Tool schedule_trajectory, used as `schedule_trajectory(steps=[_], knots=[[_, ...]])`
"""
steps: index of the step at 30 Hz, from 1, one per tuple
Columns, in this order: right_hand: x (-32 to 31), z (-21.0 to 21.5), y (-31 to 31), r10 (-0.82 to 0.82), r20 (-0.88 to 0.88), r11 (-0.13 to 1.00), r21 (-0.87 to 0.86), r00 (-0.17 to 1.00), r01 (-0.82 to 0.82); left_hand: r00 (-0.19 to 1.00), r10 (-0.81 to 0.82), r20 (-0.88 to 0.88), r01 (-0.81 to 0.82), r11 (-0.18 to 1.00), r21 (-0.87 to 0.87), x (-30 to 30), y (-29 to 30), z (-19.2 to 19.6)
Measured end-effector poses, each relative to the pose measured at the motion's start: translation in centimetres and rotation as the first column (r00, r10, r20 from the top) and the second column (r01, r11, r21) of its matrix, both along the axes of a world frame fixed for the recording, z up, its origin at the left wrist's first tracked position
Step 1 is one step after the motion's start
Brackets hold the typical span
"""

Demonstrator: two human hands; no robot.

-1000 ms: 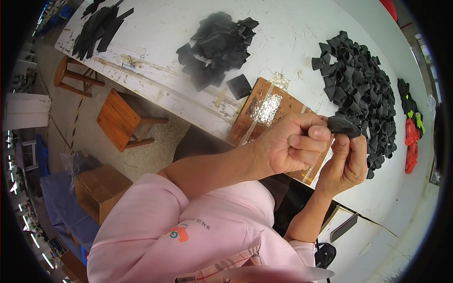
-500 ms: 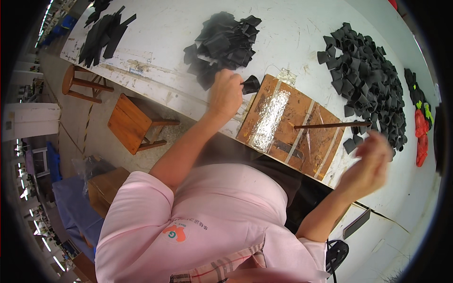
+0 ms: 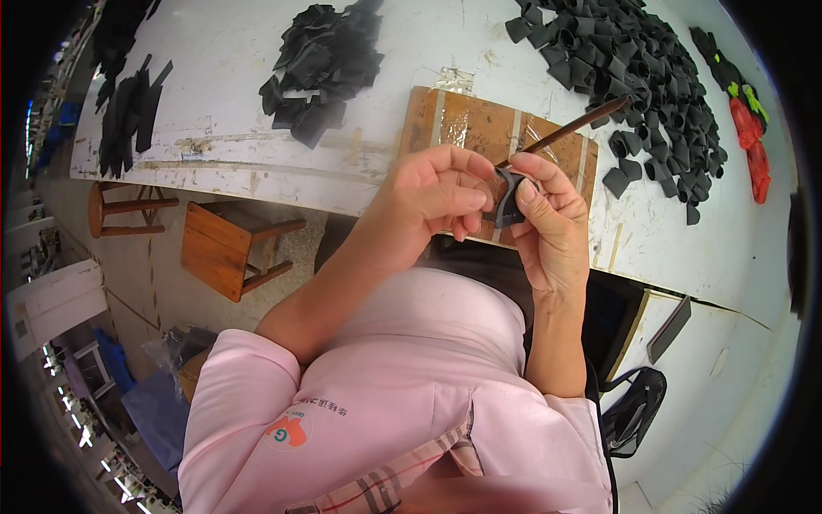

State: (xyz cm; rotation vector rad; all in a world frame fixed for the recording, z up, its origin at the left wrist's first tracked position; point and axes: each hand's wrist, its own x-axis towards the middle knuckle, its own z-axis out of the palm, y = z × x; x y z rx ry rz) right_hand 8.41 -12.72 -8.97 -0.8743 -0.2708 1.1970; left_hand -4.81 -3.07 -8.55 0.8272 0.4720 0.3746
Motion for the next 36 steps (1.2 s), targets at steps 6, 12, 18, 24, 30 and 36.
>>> schedule_trajectory(steps=[6,12,18,24,30,36], knots=[[0.3,-0.4,-0.5,-0.032,0.016,0.999,0.027,0.999,0.031,0.995,-0.061,-0.073,0.057,0.997,-0.049,0.5,-0.2,0.1],[0.5,-0.6,-0.5,-0.025,0.091,1.0,-0.007,0.996,0.026,0.994,-0.041,-0.103,0.045,0.999,0.03,0.9,0.0,0.3],[-0.3,-0.1,-0.3,-0.062,0.572,0.981,-0.117,0.818,0.156,0.989,0.016,-0.15,0.006,0.989,0.147,1.2,-0.3,0.5],[-0.6,1.1,-1.0,-0.17,0.953,0.971,0.119,0.25,0.206,0.962,0.27,-0.036,-0.117,0.532,0.839,2.0,-1.4,0.2],[-0.6,1.0,-0.3,-0.154,0.987,0.963,0.162,-0.055,0.215,0.859,0.512,0.002,-0.15,0.248,0.957,3.0,-2.8,-0.5],[0.1,-0.2,0.1,-0.116,0.99,0.922,0.078,0.079,0.38,0.949,0.311,-0.057,-0.301,0.944,0.139,3.8,-1.4,0.7]])
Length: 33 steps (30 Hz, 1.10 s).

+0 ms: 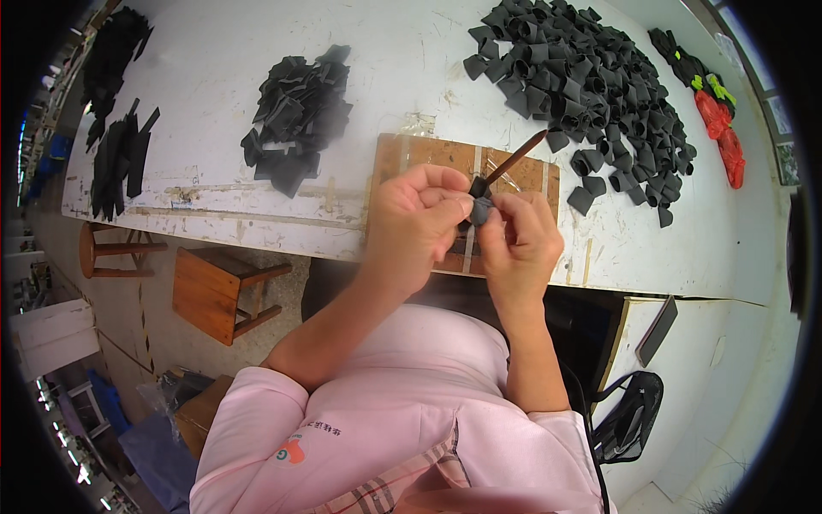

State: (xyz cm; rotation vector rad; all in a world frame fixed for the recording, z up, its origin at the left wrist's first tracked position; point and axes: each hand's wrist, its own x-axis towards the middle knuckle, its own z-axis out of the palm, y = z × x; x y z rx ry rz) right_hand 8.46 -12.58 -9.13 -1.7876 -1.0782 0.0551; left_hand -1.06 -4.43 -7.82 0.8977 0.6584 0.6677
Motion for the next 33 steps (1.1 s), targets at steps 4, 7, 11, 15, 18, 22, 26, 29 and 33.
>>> schedule_trajectory(steps=[4,7,11,15,18,22,26,29,33], knots=[[2.0,1.7,-0.7,0.221,-0.863,0.971,0.15,0.455,-0.188,0.969,-0.188,0.159,0.216,0.959,-0.185,-0.7,0.1,1.3],[1.7,1.0,-0.5,0.413,-0.906,0.898,0.422,-0.091,-0.125,0.994,-0.025,-0.106,0.063,0.924,0.377,-0.1,-0.5,-0.1],[1.6,1.7,0.1,0.426,-0.897,0.888,0.44,-0.119,-0.137,0.969,0.214,-0.122,-0.061,0.689,0.722,0.5,-0.8,0.0],[3.1,6.1,0.9,0.363,-0.824,0.916,0.229,0.436,-0.329,0.937,-0.15,0.317,0.26,0.903,-0.342,0.7,2.7,3.7],[5.0,7.7,3.0,0.538,-0.749,0.825,0.376,0.386,-0.421,0.677,-0.141,0.722,0.618,0.642,-0.454,1.0,3.5,5.6],[5.3,3.8,3.4,0.567,-0.801,0.778,0.444,0.192,-0.444,0.83,-0.206,0.519,0.466,0.766,-0.442,1.3,4.0,2.9],[5.1,4.7,3.5,0.51,-0.809,0.832,0.376,0.292,-0.409,0.831,-0.179,0.527,0.442,0.787,-0.431,1.6,3.7,3.3],[5.2,5.2,3.3,0.471,-0.69,0.873,0.273,0.55,-0.405,0.96,-0.175,0.217,0.185,0.982,-0.027,2.0,2.9,4.2],[5.6,5.4,3.7,0.496,-0.752,0.844,0.3,0.434,-0.445,0.859,-0.152,0.489,0.325,0.9,-0.29,2.1,3.7,3.3]])
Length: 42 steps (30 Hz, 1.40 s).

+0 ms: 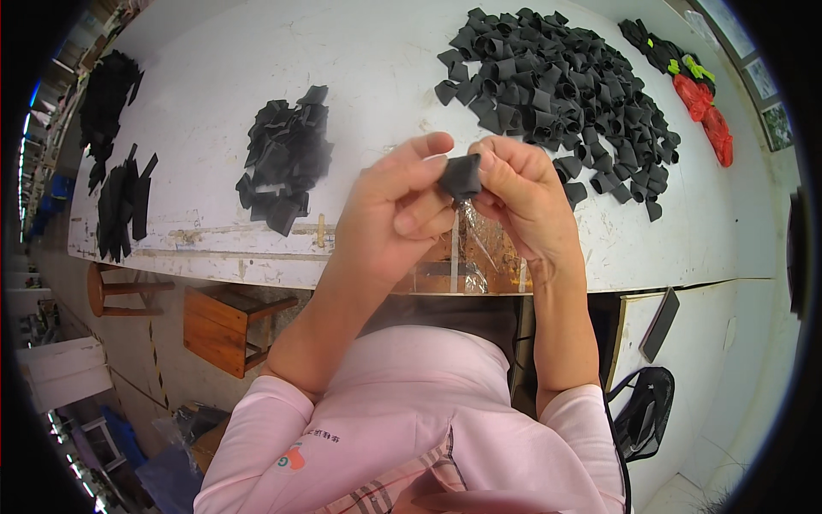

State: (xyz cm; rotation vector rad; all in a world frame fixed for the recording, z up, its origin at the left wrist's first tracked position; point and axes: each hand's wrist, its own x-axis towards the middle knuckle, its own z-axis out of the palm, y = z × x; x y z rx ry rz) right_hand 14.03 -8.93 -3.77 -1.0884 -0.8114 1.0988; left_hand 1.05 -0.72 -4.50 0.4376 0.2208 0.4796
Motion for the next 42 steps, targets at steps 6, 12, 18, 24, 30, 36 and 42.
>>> schedule_trajectory(steps=[6,12,18,24,30,36,42], knots=[[0.1,-1.8,0.1,0.057,-0.157,0.997,0.059,0.986,-0.048,0.968,0.238,-0.079,-0.181,0.881,0.438,0.2,-1.2,0.2],[-1.3,0.4,-1.2,-0.235,0.361,0.969,0.019,0.903,0.244,0.878,0.464,0.116,-0.259,0.256,0.931,0.4,-0.9,1.2],[-1.8,0.8,-1.9,-0.462,0.602,0.882,0.39,0.651,0.265,0.845,0.501,0.189,-0.292,0.136,0.947,0.5,-0.6,1.1],[-1.8,-0.1,-1.5,-0.473,0.729,0.881,0.404,0.495,0.246,0.829,0.499,0.254,-0.287,-0.012,0.958,0.5,-0.4,1.6],[-2.5,1.5,-1.1,-0.436,0.725,0.9,0.365,0.534,0.24,0.769,0.627,0.124,-0.392,0.309,0.866,0.0,-0.5,0.7],[-2.8,1.5,-1.3,-0.458,0.765,0.888,0.363,0.454,0.284,0.776,0.598,0.201,-0.406,0.23,0.884,0.8,-1.6,1.7],[-3.2,1.4,-1.0,-0.476,0.766,0.878,0.384,0.432,0.286,0.835,0.532,0.138,-0.388,0.392,0.834,0.7,-1.3,1.2]])
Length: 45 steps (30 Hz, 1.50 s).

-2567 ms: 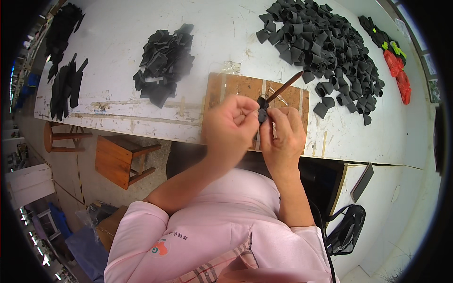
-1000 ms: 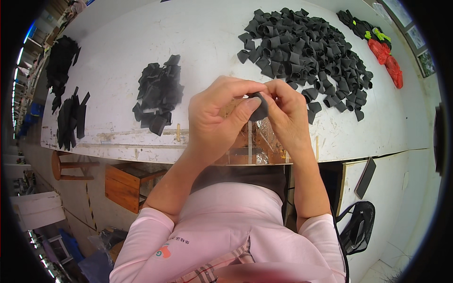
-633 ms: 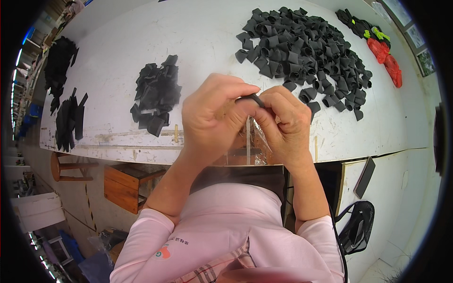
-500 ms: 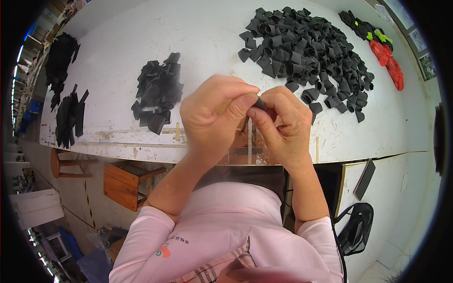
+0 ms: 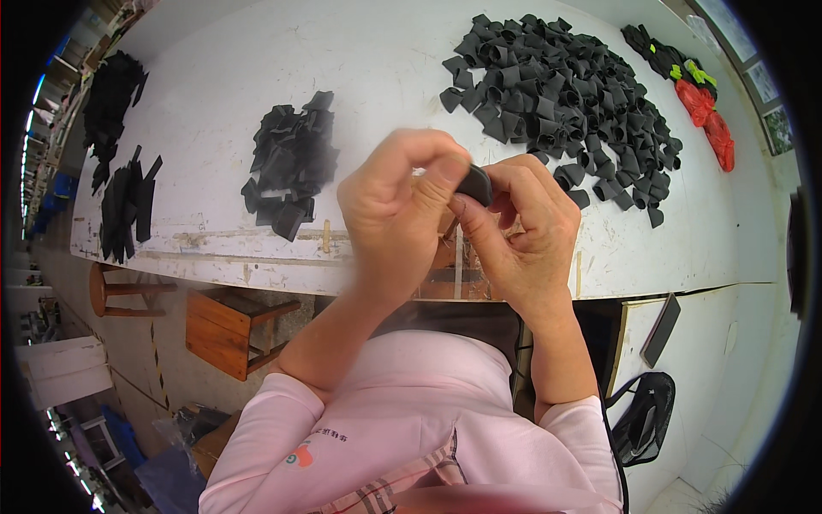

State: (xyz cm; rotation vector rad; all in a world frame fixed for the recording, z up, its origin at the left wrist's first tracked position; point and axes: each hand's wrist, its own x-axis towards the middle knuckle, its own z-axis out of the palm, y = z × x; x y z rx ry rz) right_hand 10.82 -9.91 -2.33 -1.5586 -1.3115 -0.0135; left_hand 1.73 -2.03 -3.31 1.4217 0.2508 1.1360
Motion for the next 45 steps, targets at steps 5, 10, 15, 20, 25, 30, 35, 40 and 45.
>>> schedule_trajectory(steps=[5,10,15,20,25,30,35,40,45], knots=[[-0.3,0.1,-0.3,-0.031,-0.042,0.999,-0.019,0.999,0.03,0.984,-0.017,0.176,0.094,0.892,-0.442,0.4,-0.1,-1.1],[0.1,0.5,-0.5,-0.041,0.041,0.999,-0.022,0.998,0.042,0.926,-0.019,0.377,0.26,0.755,-0.602,0.4,-0.4,-0.8],[0.5,0.7,-0.6,-0.012,0.096,0.999,-0.051,0.995,0.017,0.888,-0.079,0.453,0.374,0.696,-0.612,0.3,-0.3,-1.0],[0.6,-0.5,-0.4,-0.011,0.05,1.0,0.015,0.999,0.011,0.929,-0.094,0.357,0.28,0.809,-0.517,0.2,-0.2,-1.6],[0.4,-1.5,-0.4,-0.041,0.047,0.993,0.111,0.998,0.036,0.981,-0.103,0.163,0.157,0.915,-0.371,-0.4,0.1,-0.8],[0.5,-0.2,-0.9,0.027,-0.111,1.0,0.013,0.993,-0.026,0.977,-0.154,-0.145,0.169,0.981,0.093,-0.5,1.5,-0.1],[0.5,0.1,-0.6,0.034,0.033,0.999,-0.01,0.999,-0.033,0.984,-0.179,-0.022,0.174,0.975,-0.136,-0.5,1.4,-0.4],[0.0,-1.3,-0.6,-0.052,0.115,0.998,0.052,0.992,0.046,0.989,-0.063,-0.132,0.089,0.975,0.202,-0.9,1.4,-0.5],[1.7,0.0,-0.8,0.039,-0.083,0.996,-0.079,0.996,-0.046,0.951,0.277,-0.137,-0.226,0.925,0.307,-0.9,0.7,-3.1]])
